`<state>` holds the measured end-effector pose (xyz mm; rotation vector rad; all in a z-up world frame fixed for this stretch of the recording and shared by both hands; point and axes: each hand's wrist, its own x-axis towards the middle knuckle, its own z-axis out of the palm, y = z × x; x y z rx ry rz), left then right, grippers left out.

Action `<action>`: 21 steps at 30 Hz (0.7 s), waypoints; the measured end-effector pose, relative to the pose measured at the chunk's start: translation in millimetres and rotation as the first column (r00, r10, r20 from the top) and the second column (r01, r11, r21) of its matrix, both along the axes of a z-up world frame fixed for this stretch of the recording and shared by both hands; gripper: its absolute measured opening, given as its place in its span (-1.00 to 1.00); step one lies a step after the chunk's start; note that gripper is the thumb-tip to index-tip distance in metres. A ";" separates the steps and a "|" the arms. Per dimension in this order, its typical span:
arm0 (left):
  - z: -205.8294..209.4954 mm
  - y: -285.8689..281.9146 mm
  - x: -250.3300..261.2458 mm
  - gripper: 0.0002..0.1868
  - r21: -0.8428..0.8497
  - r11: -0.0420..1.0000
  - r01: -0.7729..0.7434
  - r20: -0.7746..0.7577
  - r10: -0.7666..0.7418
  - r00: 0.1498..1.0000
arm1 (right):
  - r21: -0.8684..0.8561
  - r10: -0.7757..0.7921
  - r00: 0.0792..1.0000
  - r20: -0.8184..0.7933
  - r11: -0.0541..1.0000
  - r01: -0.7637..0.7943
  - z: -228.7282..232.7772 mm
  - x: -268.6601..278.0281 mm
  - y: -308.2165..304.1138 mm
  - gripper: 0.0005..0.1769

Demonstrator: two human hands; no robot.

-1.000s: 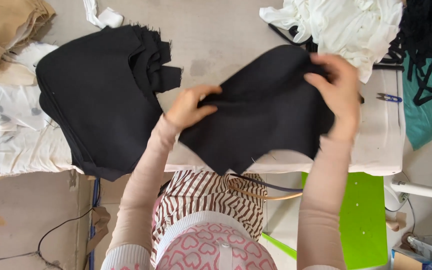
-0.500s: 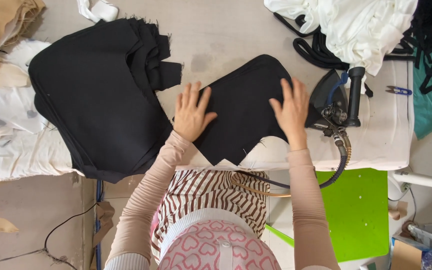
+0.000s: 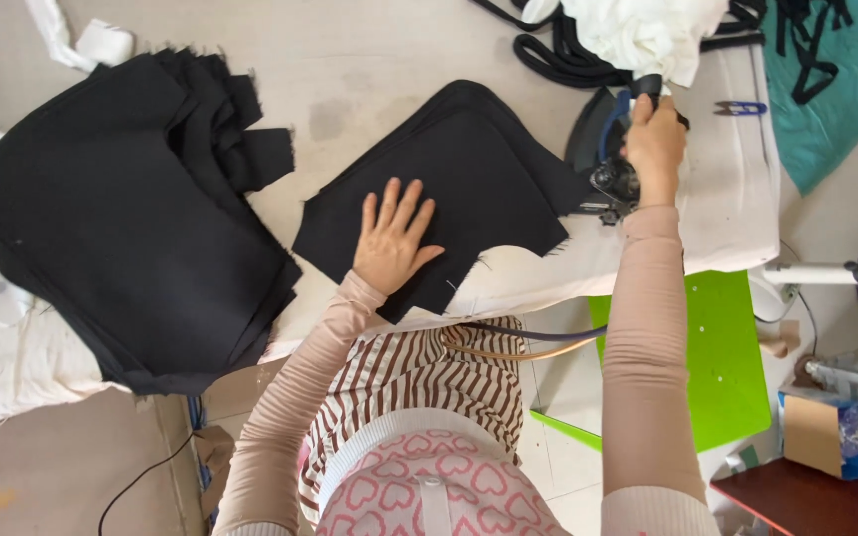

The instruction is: The person irons black fabric pieces on an ironing board, then switches to ironing beige fabric pieces. They also cut a tied bundle of beige fabric with scissors and continue ironing the beige pieces.

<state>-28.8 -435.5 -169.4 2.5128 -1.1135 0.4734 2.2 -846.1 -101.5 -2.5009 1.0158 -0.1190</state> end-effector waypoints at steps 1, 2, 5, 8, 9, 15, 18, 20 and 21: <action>-1.1 -14.8 2.1 -0.32 -0.003 1.000 0.012 0.002 -0.012 1.000 | -0.003 -0.012 1.000 0.002 1.000 0.012 0.9 -1.2 -3.6 -0.56; -2.8 -28.5 2.3 -0.34 -0.007 0.997 0.076 -0.004 -0.076 0.997 | -0.038 0.026 1.000 -0.016 0.999 -0.026 -0.1 -3.7 -6.2 -0.51; -7.1 -66.2 6.7 -0.34 0.006 0.987 0.160 0.000 -0.160 0.987 | -0.044 0.059 0.996 -0.061 0.997 -0.062 6.1 -17.3 -10.1 -0.46; -14.7 -96.2 23.5 -0.32 0.037 0.987 0.158 0.034 -0.159 0.987 | -0.027 0.060 0.992 -0.107 0.998 -0.063 11.9 -33.3 -26.6 -0.43; -18.0 -104.9 30.9 -0.32 0.052 0.989 0.142 0.050 -0.144 0.988 | -0.033 0.057 0.989 -0.135 0.998 -0.062 12.5 -39.0 -34.2 -0.41; -41.8 -162.9 94.7 -0.26 0.124 0.988 0.094 -0.334 -0.047 0.942 | -0.039 -0.071 0.987 -0.142 0.997 0.066 -8.3 -88.8 -96.9 -0.47; -50.1 -174.4 91.7 -0.28 0.253 0.966 0.058 -0.337 0.032 0.941 | -0.013 -0.108 0.988 -0.114 0.994 0.107 -1.4 -102.6 -84.0 -0.49; -41.5 -180.9 81.3 -0.27 0.193 0.981 0.031 -0.276 0.024 0.961 | -0.025 -0.115 0.989 -0.096 0.993 0.113 -1.4 -103.6 -82.0 -0.49; -37.3 -183.2 75.7 -0.24 0.127 0.992 0.005 -0.211 0.023 0.977 | -0.039 -0.119 0.990 -0.075 0.992 0.117 -1.6 -104.2 -80.2 -0.50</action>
